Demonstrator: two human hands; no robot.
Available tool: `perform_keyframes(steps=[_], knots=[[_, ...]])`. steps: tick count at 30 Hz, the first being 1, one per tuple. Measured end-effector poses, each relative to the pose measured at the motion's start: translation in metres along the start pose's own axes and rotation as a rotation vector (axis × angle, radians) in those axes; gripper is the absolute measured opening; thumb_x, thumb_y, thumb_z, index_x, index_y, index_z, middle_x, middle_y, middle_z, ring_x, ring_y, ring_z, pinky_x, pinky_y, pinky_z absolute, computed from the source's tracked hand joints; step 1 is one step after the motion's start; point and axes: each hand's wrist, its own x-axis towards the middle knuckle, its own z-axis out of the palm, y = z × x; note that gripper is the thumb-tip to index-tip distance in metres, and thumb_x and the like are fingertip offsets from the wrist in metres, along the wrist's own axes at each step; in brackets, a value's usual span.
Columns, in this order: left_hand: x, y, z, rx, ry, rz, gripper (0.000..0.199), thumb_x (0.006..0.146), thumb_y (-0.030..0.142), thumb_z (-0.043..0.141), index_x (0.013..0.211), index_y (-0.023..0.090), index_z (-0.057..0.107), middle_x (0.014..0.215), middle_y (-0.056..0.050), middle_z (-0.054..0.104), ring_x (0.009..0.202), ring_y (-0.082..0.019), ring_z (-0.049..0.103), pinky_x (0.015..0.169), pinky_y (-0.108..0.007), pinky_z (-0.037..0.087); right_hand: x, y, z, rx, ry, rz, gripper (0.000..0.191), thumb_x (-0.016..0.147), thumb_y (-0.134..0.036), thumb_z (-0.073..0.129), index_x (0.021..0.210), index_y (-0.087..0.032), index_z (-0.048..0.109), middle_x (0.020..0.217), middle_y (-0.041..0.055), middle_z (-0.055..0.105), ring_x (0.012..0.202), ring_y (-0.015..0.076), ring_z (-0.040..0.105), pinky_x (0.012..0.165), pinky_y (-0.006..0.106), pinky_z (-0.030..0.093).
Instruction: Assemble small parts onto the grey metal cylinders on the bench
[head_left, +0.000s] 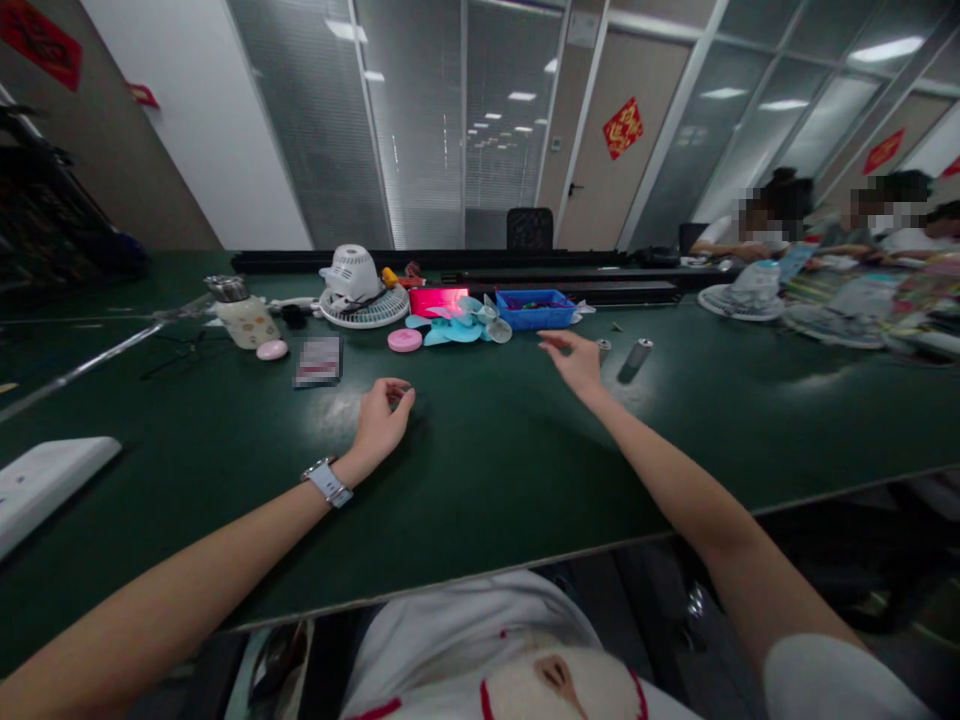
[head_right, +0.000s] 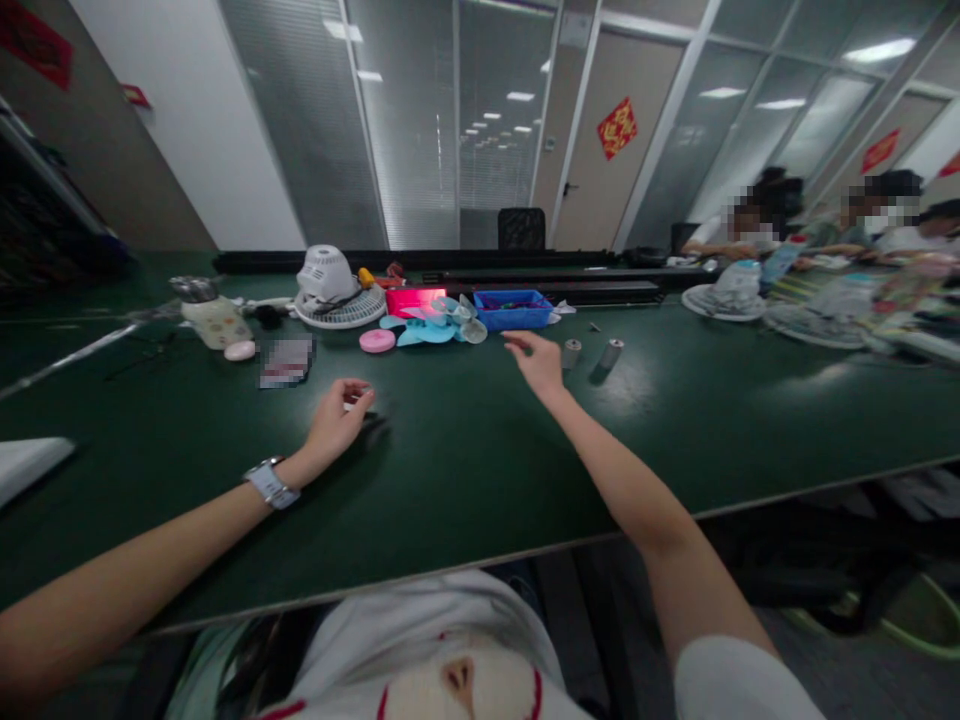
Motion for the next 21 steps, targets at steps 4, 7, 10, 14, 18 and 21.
perform_keyframes(steps=[4,7,10,14,18,21], knots=[[0.001,-0.002,0.001,0.008,-0.006,-0.006,0.031,0.086,0.042,0.055,0.104,0.018,0.059,0.097,-0.009,0.065,0.092,-0.025,0.06,0.081,-0.041,0.049,0.029,0.06,-0.042,-0.098,0.241,0.137,0.031,0.081,-0.022,0.062,0.11,-0.015,0.071,0.106,0.011,0.075,0.095,0.0235,0.072,0.09,0.039,0.057],[0.001,0.0,0.0,0.003,-0.004,-0.015,0.03,0.085,0.042,0.056,0.103,0.018,0.059,0.095,-0.008,0.065,0.091,-0.024,0.06,0.081,-0.041,0.05,0.031,0.084,-0.054,-0.143,0.254,0.177,0.029,0.08,-0.02,0.06,0.106,-0.013,0.071,0.103,0.0125,0.075,0.093,0.0239,0.072,0.088,0.039,0.057],[-0.001,0.004,-0.002,-0.004,-0.007,-0.017,0.028,0.085,0.04,0.056,0.102,0.018,0.059,0.093,-0.008,0.064,0.091,-0.024,0.061,0.08,-0.04,0.05,0.026,0.096,-0.054,-0.183,0.234,0.197,0.026,0.079,-0.019,0.061,0.101,-0.013,0.073,0.098,0.0119,0.075,0.088,0.0235,0.073,0.088,0.039,0.056],[-0.002,0.008,-0.003,-0.003,-0.015,-0.016,0.027,0.085,0.04,0.056,0.102,0.018,0.059,0.094,-0.008,0.064,0.092,-0.024,0.061,0.081,-0.04,0.05,0.025,0.097,-0.055,-0.232,0.222,0.182,0.024,0.081,-0.019,0.058,0.098,-0.014,0.073,0.098,0.0114,0.075,0.088,0.0231,0.072,0.088,0.038,0.055],[-0.003,0.007,-0.003,0.003,-0.016,-0.007,0.026,0.085,0.039,0.056,0.101,0.019,0.059,0.093,-0.008,0.064,0.091,-0.024,0.061,0.081,-0.04,0.05,0.026,0.094,-0.059,-0.277,0.228,0.189,0.024,0.082,-0.019,0.058,0.101,-0.016,0.073,0.098,0.0105,0.076,0.087,0.0236,0.072,0.086,0.038,0.055],[-0.002,0.007,-0.002,-0.003,-0.025,0.0,0.025,0.085,0.039,0.055,0.101,0.018,0.059,0.093,-0.008,0.064,0.089,-0.023,0.061,0.08,-0.04,0.05,0.025,0.093,-0.06,-0.297,0.194,0.207,0.021,0.081,-0.018,0.06,0.096,-0.018,0.074,0.095,0.0095,0.076,0.084,0.0239,0.072,0.084,0.039,0.055]])
